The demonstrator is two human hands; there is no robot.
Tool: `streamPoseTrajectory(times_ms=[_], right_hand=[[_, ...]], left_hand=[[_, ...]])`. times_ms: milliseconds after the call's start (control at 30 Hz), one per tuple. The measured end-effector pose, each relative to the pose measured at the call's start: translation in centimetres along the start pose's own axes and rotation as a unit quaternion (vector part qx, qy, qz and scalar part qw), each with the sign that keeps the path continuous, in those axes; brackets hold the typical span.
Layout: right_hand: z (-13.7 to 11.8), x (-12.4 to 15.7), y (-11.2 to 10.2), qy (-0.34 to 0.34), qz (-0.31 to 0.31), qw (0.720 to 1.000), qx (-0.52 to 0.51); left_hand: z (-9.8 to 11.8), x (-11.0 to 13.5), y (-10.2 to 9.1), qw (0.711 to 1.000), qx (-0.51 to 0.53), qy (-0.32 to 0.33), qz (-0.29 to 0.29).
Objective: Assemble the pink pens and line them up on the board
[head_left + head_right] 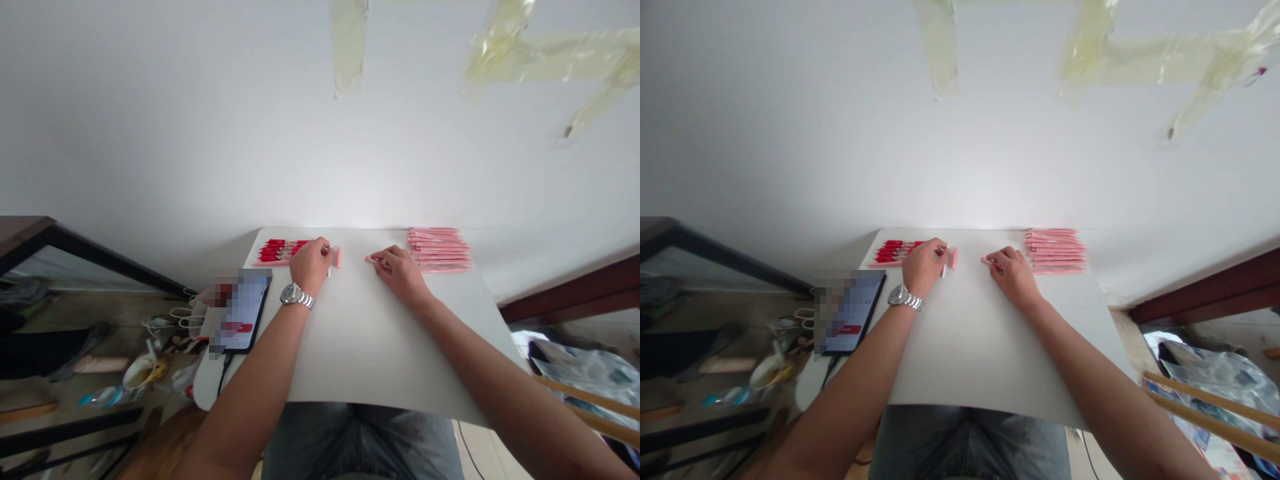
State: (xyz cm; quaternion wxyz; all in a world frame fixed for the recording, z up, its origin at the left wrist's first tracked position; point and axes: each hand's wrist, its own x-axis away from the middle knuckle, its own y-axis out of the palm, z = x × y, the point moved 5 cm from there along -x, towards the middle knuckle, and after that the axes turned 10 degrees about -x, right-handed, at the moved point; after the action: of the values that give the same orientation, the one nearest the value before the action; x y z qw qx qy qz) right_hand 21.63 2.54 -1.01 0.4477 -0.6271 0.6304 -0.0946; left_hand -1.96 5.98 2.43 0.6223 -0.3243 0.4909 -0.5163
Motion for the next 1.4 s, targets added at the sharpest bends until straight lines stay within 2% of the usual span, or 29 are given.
streamPoseTrajectory(times_ms=[133, 433, 733, 1000, 1400], right_hand=[[-0.3, 0.0, -0.1, -0.001, 0.000, 1.000, -0.002], [-0.3, 0.1, -0.3, -0.005, 0.003, 1.000, 0.017], [-0.9, 0.1, -1.6, -0.018, 0.029, 0.999, 0.042], [-1.2, 0.2, -2.1, -0.034, 0.021, 0.995, 0.089], [-1.0, 0.2, -1.9, -0.023, 0.008, 0.996, 0.087]], left_hand=[[0.2, 0.1, -0.1, 1.000, -0.006, 0.013, 0.015], [0.1, 0.0, -0.6, 0.999, -0.026, -0.002, 0.044], [0.3, 0.0, -0.2, 0.994, 0.076, 0.007, 0.078], [1.5, 0.5, 0.0, 0.978, 0.196, 0.051, 0.049], [2.5, 1.0, 0.4, 0.971, 0.224, 0.081, 0.030]])
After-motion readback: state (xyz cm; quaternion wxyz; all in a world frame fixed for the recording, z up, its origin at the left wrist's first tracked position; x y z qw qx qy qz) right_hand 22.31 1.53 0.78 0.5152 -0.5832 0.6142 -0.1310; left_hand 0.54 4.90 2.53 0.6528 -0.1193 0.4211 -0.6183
